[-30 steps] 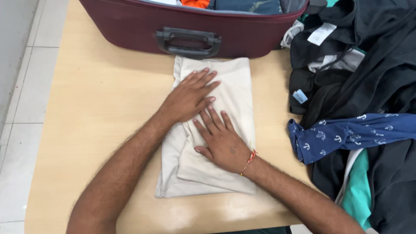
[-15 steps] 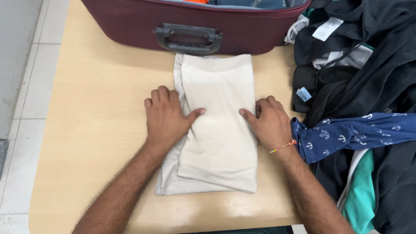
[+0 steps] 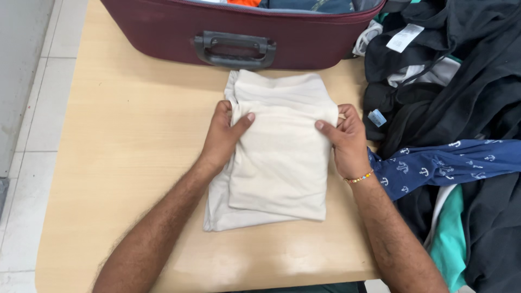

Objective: The person folds a white shirt and blue shorts by hand and places them into an open suitcase on a table.

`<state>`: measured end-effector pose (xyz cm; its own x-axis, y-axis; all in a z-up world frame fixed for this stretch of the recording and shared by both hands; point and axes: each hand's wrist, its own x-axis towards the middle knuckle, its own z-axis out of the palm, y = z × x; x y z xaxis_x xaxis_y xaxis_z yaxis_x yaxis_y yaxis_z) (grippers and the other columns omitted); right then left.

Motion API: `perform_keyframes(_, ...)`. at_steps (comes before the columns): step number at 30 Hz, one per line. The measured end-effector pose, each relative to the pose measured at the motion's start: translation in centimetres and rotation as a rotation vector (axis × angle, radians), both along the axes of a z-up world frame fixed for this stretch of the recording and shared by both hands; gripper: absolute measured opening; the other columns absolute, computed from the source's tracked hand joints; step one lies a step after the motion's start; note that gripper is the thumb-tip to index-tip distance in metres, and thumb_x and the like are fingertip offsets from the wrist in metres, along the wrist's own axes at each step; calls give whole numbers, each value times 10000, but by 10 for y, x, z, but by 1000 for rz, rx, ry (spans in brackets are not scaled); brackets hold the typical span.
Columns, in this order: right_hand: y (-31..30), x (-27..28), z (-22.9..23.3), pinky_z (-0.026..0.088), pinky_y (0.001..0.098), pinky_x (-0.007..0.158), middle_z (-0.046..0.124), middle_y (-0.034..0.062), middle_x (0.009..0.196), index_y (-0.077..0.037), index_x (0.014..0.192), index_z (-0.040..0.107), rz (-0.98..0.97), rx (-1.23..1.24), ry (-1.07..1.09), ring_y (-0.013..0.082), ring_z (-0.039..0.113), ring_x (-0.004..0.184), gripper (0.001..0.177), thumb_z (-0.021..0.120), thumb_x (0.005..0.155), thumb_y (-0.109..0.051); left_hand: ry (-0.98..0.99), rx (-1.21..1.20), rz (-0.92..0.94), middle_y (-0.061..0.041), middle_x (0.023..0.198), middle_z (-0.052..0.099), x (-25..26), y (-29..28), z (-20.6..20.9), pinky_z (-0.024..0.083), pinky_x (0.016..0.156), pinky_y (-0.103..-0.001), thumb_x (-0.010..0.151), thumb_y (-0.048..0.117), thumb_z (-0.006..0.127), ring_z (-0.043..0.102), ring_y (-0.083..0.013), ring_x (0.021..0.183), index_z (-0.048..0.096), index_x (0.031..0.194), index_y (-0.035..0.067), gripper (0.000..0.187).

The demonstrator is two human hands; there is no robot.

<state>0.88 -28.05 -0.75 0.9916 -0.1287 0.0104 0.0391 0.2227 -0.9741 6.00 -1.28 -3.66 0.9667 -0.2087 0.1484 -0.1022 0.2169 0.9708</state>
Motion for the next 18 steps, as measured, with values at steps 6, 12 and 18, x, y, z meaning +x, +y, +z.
perform_keyframes(6,-3,2,62,609,322,991,690,135,1211,-47,1487,420,-18,-93,-255,182,713,1095,685,692,894,162,104,-24,7,-170,1136,674,11,-2,82,673,819,-291,898,58,686,738,-173,975,165,1486,80,785)
perform_keyframes(12,-13,-14,113,600,307,1090,596,106,1419,15,1552,462,-90,-379,-479,184,658,1289,701,702,937,251,-438,55,-160,-146,1348,610,6,12,152,598,1027,-317,1069,-48,690,628,-170,1231,469,1465,47,463)
perform_keyframes(18,0,-56,84,625,276,903,607,71,1363,-19,1371,573,-90,-663,-243,150,694,1150,598,727,808,107,-16,575,-299,-33,1331,701,-33,38,143,646,843,-287,899,135,721,725,-132,999,668,1290,153,395)
